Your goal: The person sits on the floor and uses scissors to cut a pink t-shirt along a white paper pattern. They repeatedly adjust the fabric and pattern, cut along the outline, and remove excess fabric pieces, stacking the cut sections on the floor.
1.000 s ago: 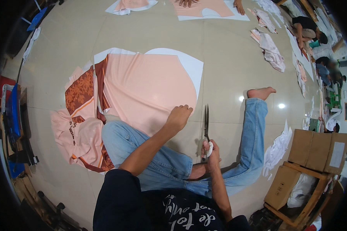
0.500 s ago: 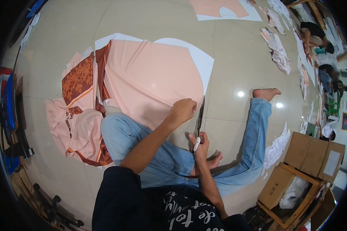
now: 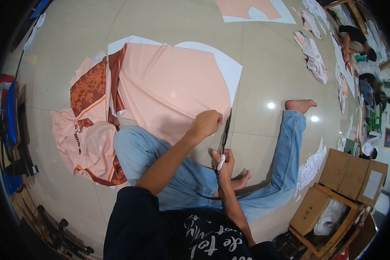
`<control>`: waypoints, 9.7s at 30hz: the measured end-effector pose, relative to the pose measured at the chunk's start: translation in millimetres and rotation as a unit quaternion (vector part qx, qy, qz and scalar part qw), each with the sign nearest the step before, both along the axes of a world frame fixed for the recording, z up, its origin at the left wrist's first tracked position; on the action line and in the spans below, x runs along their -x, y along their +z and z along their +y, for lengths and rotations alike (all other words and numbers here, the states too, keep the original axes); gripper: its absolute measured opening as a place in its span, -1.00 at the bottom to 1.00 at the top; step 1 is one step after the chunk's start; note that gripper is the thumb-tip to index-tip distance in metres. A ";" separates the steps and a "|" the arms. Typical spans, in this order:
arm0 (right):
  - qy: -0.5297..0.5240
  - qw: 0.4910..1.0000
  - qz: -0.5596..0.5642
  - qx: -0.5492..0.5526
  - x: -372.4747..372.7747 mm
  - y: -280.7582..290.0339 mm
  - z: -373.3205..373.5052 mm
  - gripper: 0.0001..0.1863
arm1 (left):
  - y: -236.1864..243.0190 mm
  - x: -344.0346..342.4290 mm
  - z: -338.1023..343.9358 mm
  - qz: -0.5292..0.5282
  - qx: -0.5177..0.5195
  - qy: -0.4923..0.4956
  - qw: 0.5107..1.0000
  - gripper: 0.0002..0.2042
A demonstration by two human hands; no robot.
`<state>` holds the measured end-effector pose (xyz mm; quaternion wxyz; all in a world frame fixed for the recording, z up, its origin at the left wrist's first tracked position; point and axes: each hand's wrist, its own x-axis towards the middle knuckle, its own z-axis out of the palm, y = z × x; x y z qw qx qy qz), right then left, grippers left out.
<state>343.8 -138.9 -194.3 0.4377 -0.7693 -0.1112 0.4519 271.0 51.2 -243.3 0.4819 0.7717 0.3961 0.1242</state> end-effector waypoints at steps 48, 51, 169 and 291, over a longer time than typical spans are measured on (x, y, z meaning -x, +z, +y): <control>0.079 0.982 -0.163 0.049 -26.7 -11.7 8.2 -0.43 | -7.7 0.4 -4.3 -0.022 -0.001 -0.011 1.000 -0.84; 0.069 0.989 -0.122 0.043 -29.5 -1.6 13.1 -0.44 | -8.3 0.3 -4.9 -0.012 0.013 -0.012 1.000 -0.84; 0.247 0.957 -0.147 0.044 -95.0 -11.7 187.0 -0.45 | 13.9 2.6 -0.4 0.111 0.106 -0.180 0.972 -0.79; 0.074 0.972 -0.225 0.015 -208.3 -10.1 -113.6 -0.45 | 34.8 75.4 45.9 0.264 -0.016 0.130 0.956 0.22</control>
